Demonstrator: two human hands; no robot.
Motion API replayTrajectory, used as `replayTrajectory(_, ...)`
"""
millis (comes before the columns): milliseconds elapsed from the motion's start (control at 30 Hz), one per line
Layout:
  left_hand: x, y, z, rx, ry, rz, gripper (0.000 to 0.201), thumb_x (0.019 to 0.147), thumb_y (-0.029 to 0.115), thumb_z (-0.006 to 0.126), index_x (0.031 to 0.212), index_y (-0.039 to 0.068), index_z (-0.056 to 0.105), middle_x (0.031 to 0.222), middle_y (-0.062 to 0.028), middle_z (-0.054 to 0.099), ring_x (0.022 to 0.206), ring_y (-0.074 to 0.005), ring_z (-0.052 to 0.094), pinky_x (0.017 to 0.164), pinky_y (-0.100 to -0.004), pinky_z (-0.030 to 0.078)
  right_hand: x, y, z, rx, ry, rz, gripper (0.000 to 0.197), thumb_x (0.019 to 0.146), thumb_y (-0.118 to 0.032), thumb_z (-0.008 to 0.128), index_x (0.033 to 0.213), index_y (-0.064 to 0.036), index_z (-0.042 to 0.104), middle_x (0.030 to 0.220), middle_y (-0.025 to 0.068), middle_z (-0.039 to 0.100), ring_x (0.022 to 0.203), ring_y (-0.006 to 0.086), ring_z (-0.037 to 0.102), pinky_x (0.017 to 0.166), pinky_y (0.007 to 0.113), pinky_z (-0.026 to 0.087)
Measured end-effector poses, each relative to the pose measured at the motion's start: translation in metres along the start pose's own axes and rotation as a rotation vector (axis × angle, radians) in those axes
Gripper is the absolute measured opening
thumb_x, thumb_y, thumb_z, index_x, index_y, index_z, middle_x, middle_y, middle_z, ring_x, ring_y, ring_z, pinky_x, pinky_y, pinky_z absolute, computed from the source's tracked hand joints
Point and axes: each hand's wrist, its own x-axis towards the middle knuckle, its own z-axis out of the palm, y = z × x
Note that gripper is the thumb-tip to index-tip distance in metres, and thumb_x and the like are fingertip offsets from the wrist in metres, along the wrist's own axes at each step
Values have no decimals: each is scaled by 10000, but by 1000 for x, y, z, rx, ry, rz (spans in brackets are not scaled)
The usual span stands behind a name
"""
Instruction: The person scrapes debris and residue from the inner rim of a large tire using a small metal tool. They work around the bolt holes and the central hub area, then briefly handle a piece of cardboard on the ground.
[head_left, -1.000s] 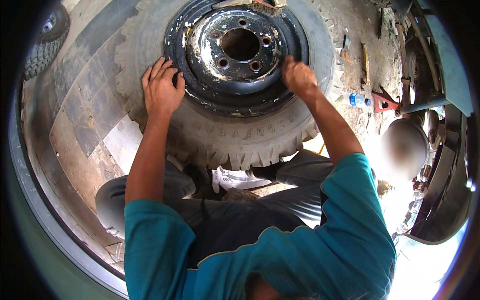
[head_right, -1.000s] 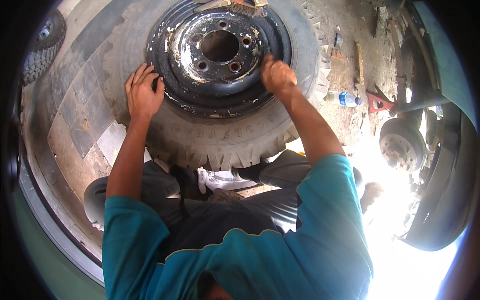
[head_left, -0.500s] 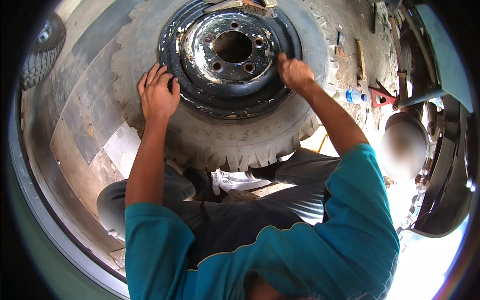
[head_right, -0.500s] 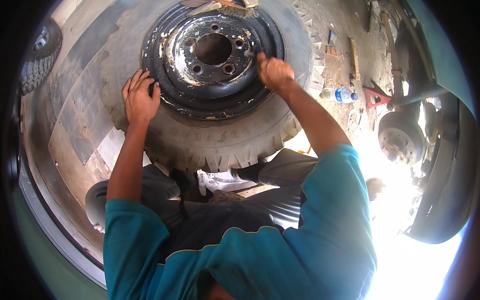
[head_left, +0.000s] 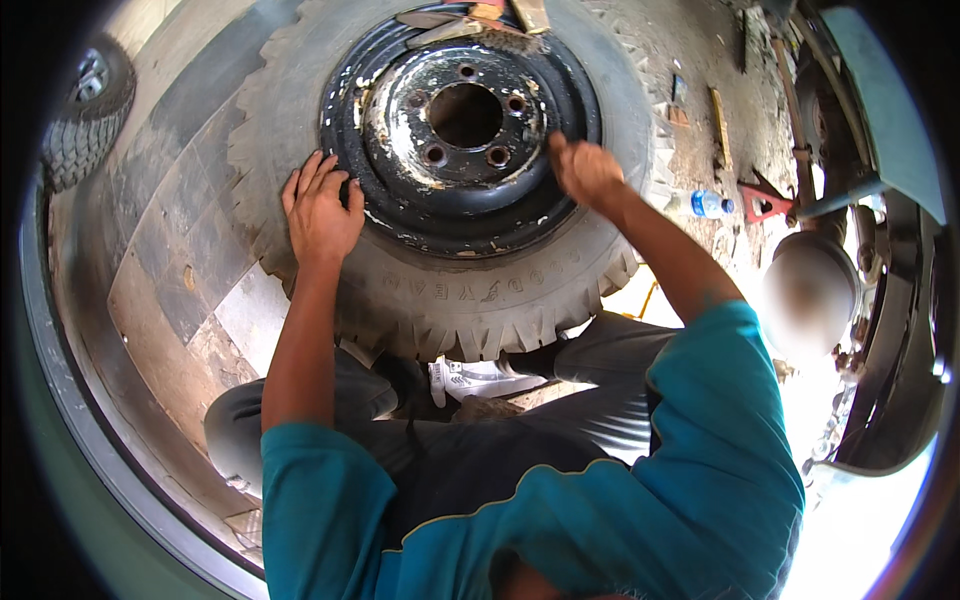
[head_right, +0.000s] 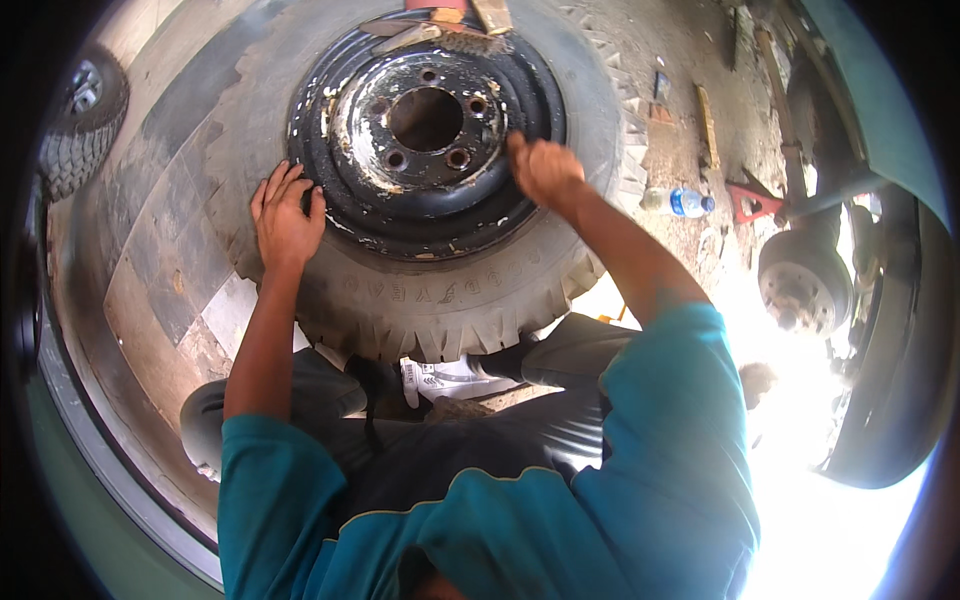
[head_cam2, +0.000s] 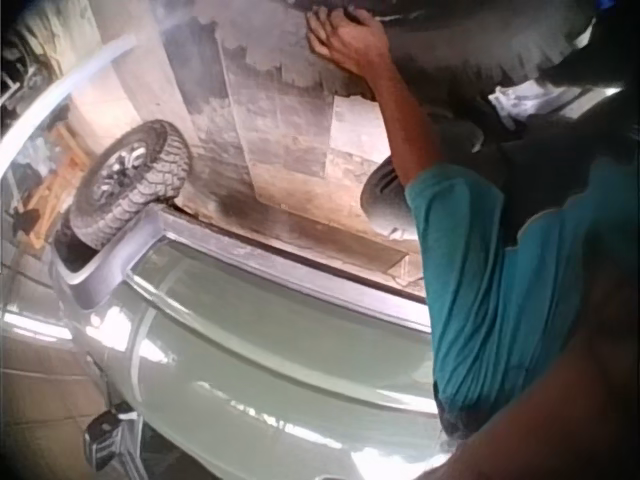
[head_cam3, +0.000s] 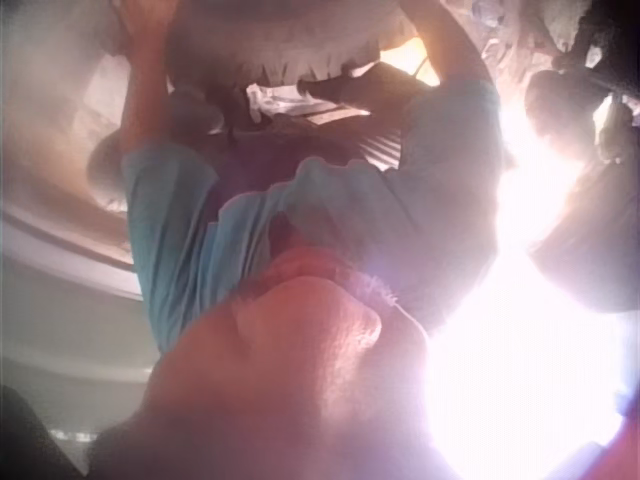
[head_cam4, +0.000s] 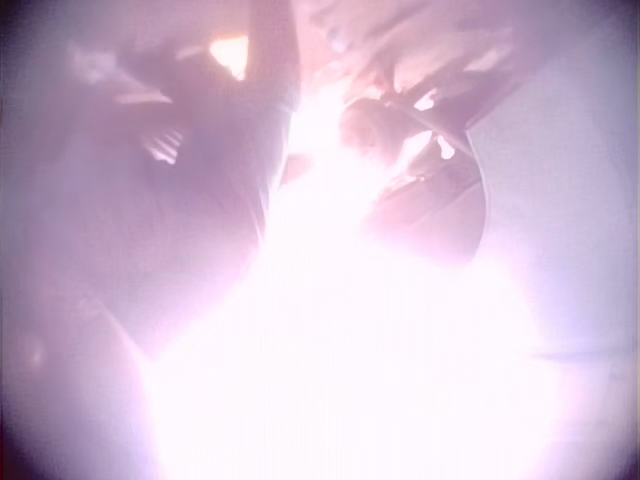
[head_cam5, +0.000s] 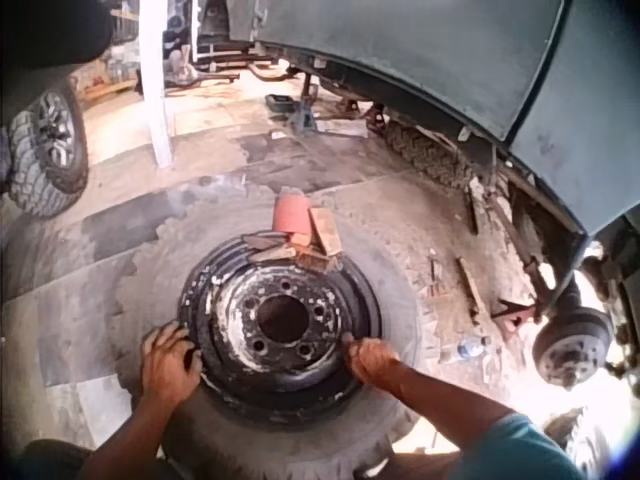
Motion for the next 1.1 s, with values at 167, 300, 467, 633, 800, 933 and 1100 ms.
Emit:
replayTrajectory(167,3,9,-2,7,-9,40,281,979,267,659,1085,46,798,1401,-95,719,1483,-228,512,1275,-455,275,29,29,3,17,179,186,579,1157,-411,255,1181,-39,698,1079,278,773,1048,418,770,957,497,615)
replayTrajectory(300,2,0,3,-1,11,18,285,985,272,656,1080,44,799,1404,-97,717,1485,-229,508,1273,-455,276,7,6,-1,95,84,124,538,1153,-379,261,1187,-47,682,1118,272,767,1065,441,757,970,528,603)
replayTrajectory(467,3,9,0,10,-2,40,290,985,278,656,1079,44,801,1410,-106,713,1483,-232,511,1274,-455,275,40,41,21,11,109,176,508,1142,-361,293,1190,-52,693,1110,273,766,1074,425,757,981,510,598)
replayTrajectory(633,-1,3,2,-4,17,34,273,974,271,667,1051,42,795,1401,-109,718,1474,-237,522,1272,-461,273,23,19,-14,10,89,42,335,1126,-307,348,1278,-101,564,1078,258,774,1010,433,769,922,536,613)
replayTrajectory(800,2,7,1,-19,25,46,253,966,262,682,1036,47,795,1382,-110,728,1467,-243,531,1269,-463,281,49,37,-20,17,119,50,275,1118,-257,379,1276,-121,558,1063,271,772,1011,452,764,908,557,610)
replayTrajectory(933,-1,4,0,-42,49,45,242,958,260,693,1020,48,793,1360,-117,736,1450,-252,549,1261,-468,295,51,31,-26,35,109,22,278,1127,-282,388,1285,-123,552,1088,273,765,1006,457,761,897,573,607)
replayTrajectory(1100,1,5,1,-22,53,52,228,962,255,705,1024,54,792,1358,-109,739,1448,-257,556,1253,-463,306,41,51,-29,-128,42,-91,272,1124,-341,421,1279,-132,499,1042,255,770,994,460,760,879,579,606)
